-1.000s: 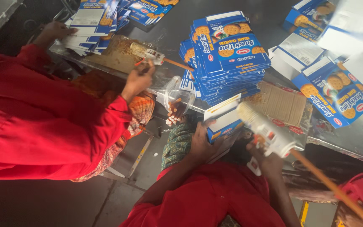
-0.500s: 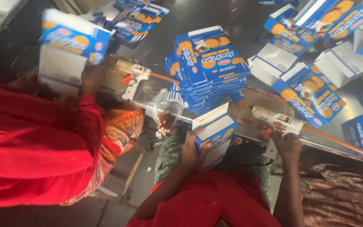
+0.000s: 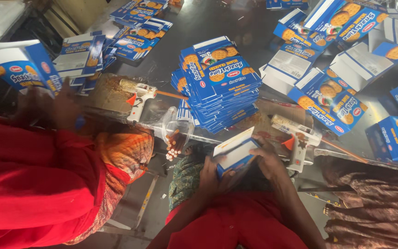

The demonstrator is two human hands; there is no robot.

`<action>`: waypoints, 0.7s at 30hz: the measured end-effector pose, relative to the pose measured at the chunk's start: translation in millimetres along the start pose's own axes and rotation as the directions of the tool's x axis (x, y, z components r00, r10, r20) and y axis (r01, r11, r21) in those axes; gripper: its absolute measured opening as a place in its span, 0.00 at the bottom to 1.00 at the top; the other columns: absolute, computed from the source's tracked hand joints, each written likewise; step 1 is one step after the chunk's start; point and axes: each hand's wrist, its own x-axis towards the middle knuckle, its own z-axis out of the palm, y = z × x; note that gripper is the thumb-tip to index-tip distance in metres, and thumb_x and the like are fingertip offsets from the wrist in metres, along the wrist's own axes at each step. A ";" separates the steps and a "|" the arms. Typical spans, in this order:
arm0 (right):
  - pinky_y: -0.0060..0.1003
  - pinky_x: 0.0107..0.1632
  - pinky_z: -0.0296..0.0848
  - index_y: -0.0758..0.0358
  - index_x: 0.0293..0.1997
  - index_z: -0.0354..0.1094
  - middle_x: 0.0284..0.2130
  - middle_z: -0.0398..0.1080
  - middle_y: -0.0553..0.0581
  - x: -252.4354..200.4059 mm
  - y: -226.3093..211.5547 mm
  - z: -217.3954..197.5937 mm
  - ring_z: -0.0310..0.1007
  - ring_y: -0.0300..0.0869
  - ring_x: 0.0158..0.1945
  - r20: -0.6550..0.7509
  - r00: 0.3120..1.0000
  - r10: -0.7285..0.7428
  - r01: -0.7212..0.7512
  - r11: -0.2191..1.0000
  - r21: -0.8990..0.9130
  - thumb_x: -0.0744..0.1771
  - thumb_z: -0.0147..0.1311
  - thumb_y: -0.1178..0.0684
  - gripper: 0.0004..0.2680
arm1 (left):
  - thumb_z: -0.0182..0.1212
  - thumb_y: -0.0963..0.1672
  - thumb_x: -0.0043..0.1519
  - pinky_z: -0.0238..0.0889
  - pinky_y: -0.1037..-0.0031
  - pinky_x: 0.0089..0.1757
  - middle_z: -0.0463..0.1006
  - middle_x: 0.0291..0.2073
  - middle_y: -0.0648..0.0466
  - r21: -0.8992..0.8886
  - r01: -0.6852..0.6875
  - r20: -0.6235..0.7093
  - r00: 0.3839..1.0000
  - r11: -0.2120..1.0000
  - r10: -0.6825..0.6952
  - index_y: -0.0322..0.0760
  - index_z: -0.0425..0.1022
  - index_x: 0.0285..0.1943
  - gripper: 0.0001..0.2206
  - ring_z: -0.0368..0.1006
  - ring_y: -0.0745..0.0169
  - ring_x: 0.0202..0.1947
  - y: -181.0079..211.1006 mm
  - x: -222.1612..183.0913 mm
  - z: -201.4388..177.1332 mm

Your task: The person uses a hot glue gun to apply glue to the edges of blue snack boxes and then presses them together to seal them. They repeat this process for multiple boxes on a metal table.

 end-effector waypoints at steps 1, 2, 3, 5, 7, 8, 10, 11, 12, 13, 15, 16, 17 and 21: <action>0.44 0.59 0.67 0.69 0.60 0.63 0.50 0.70 0.61 1.5 0.5 -3.1 0.70 0.48 0.55 0.007 1.000 -0.008 0.007 1.000 0.028 0.59 0.60 0.61 0.22 | 0.71 0.46 0.61 0.75 0.58 0.47 0.73 0.53 0.35 0.015 -0.064 -0.047 0.997 0.998 0.065 0.38 0.68 0.61 0.22 0.77 0.40 0.52 -0.7 -0.2 1.5; 0.45 0.58 0.68 0.68 0.59 0.63 0.49 0.70 0.61 3.2 1.2 -6.9 0.70 0.49 0.54 0.059 0.997 -0.044 0.040 0.998 0.056 0.60 0.61 0.61 0.21 | 0.73 0.45 0.59 0.75 0.59 0.48 0.73 0.55 0.34 0.033 -0.128 -0.092 0.987 0.991 0.130 0.39 0.69 0.58 0.21 0.77 0.40 0.53 -1.4 -0.3 3.4; 0.46 0.57 0.68 0.67 0.59 0.63 0.48 0.69 0.62 3.2 2.0 -12.0 0.70 0.50 0.53 0.106 0.991 -0.079 0.071 0.994 0.083 0.61 0.62 0.62 0.20 | 0.74 0.43 0.57 0.75 0.59 0.50 0.73 0.56 0.32 0.051 -0.188 -0.137 0.971 0.981 0.193 0.41 0.71 0.56 0.20 0.77 0.40 0.55 -1.5 -1.5 5.6; 0.46 0.56 0.70 0.65 0.57 0.64 0.49 0.70 0.60 1.3 3.3 -22.9 0.70 0.49 0.53 0.185 0.977 -0.104 0.087 0.991 0.099 0.63 0.63 0.63 0.17 | 0.74 0.41 0.59 0.71 0.57 0.56 0.76 0.56 0.39 -0.058 -0.204 -0.142 0.971 0.977 0.194 0.42 0.70 0.51 0.17 0.75 0.40 0.61 -1.4 -2.2 9.6; 0.43 0.57 0.72 0.62 0.54 0.65 0.51 0.71 0.56 -1.8 3.0 -35.1 0.71 0.44 0.55 0.250 0.965 -0.077 0.061 0.995 0.073 0.63 0.61 0.64 0.15 | 0.74 0.40 0.60 0.68 0.57 0.61 0.77 0.55 0.45 -0.272 -0.169 -0.170 0.977 0.947 0.125 0.41 0.66 0.49 0.17 0.72 0.42 0.65 -1.4 1.1 11.9; 0.43 0.56 0.73 0.62 0.52 0.66 0.51 0.72 0.55 -1.8 2.8 -41.5 0.72 0.43 0.55 0.235 0.969 -0.081 0.103 0.991 -0.086 0.62 0.62 0.65 0.15 | 0.74 0.39 0.61 0.67 0.57 0.63 0.77 0.54 0.47 -0.425 -0.126 -0.182 0.982 0.896 0.052 0.41 0.64 0.48 0.18 0.70 0.44 0.66 -1.5 3.9 12.2; 0.42 0.56 0.76 0.62 0.50 0.70 0.50 0.72 0.53 -7.3 6.5 -55.5 0.72 0.41 0.55 0.206 0.975 -0.086 0.162 0.905 -0.392 0.60 0.62 0.69 0.16 | 0.74 0.40 0.61 0.66 0.57 0.64 0.79 0.54 0.51 -0.474 -0.039 -0.128 0.991 0.879 -0.026 0.40 0.64 0.48 0.17 0.69 0.47 0.67 0.9 5.4 6.9; 0.42 0.55 0.77 0.63 0.49 0.72 0.49 0.75 0.54 -9.2 9.8 -60.8 0.74 0.42 0.53 0.190 0.978 -0.085 0.162 0.884 -0.439 0.60 0.62 0.69 0.15 | 0.74 0.41 0.61 0.67 0.56 0.63 0.80 0.54 0.53 -0.374 0.000 -0.072 0.997 0.927 -0.029 0.40 0.67 0.47 0.15 0.69 0.49 0.68 2.2 7.1 1.3; 0.41 0.55 0.78 0.63 0.49 0.74 0.48 0.77 0.56 -8.7 14.0 -63.6 0.76 0.43 0.52 0.175 0.981 -0.085 0.161 0.860 -0.484 0.61 0.62 0.69 0.14 | 0.73 0.41 0.61 0.68 0.56 0.62 0.82 0.54 0.56 -0.268 0.034 -0.016 0.999 0.963 -0.039 0.40 0.70 0.47 0.13 0.70 0.51 0.69 3.6 10.1 -5.2; 0.41 0.54 0.80 0.63 0.49 0.76 0.47 0.79 0.57 -6.9 15.8 -66.1 0.77 0.44 0.50 0.160 0.983 -0.089 0.162 0.833 -0.530 0.62 0.62 0.69 0.13 | 0.71 0.41 0.62 0.68 0.56 0.61 0.82 0.56 0.58 -0.124 -0.049 0.063 0.996 0.991 0.057 0.43 0.73 0.48 0.11 0.70 0.54 0.70 4.9 15.1 -11.5; 0.40 0.56 0.80 0.61 0.49 0.77 0.48 0.79 0.56 -5.4 17.4 -67.6 0.77 0.43 0.53 0.285 0.946 -0.157 0.281 0.835 -0.472 0.63 0.61 0.67 0.12 | 0.67 0.40 0.62 0.66 0.56 0.60 0.81 0.60 0.62 0.143 -0.247 0.256 0.945 0.959 0.205 0.48 0.78 0.51 0.11 0.68 0.59 0.72 7.8 27.3 -23.0; 0.40 0.57 0.80 0.60 0.49 0.77 0.49 0.79 0.56 -5.2 17.2 -66.4 0.77 0.43 0.54 0.344 0.919 -0.192 0.338 0.833 -0.437 0.63 0.61 0.66 0.12 | 0.69 0.42 0.60 0.64 0.53 0.57 0.81 0.59 0.61 0.160 -0.234 0.334 0.927 0.959 0.171 0.48 0.79 0.51 0.11 0.68 0.59 0.69 11.3 30.7 -26.8; 0.40 0.57 0.79 0.60 0.49 0.77 0.49 0.78 0.56 -6.0 16.3 -64.6 0.77 0.43 0.55 0.350 0.916 -0.197 0.347 0.827 -0.443 0.63 0.61 0.66 0.12 | 0.71 0.44 0.58 0.62 0.49 0.54 0.80 0.58 0.60 0.180 -0.223 0.407 0.903 0.958 0.134 0.48 0.80 0.51 0.13 0.68 0.58 0.67 14.7 32.9 -29.8; 0.40 0.58 0.77 0.59 0.49 0.77 0.54 0.74 0.56 -10.6 12.7 -56.4 0.73 0.44 0.59 0.387 0.882 -0.269 0.447 0.738 -0.505 0.62 0.61 0.67 0.13 | 0.74 0.47 0.52 0.58 0.43 0.52 0.79 0.58 0.61 0.196 -0.241 0.492 0.863 0.951 0.117 0.51 0.80 0.51 0.17 0.70 0.56 0.64 18.5 36.6 -30.8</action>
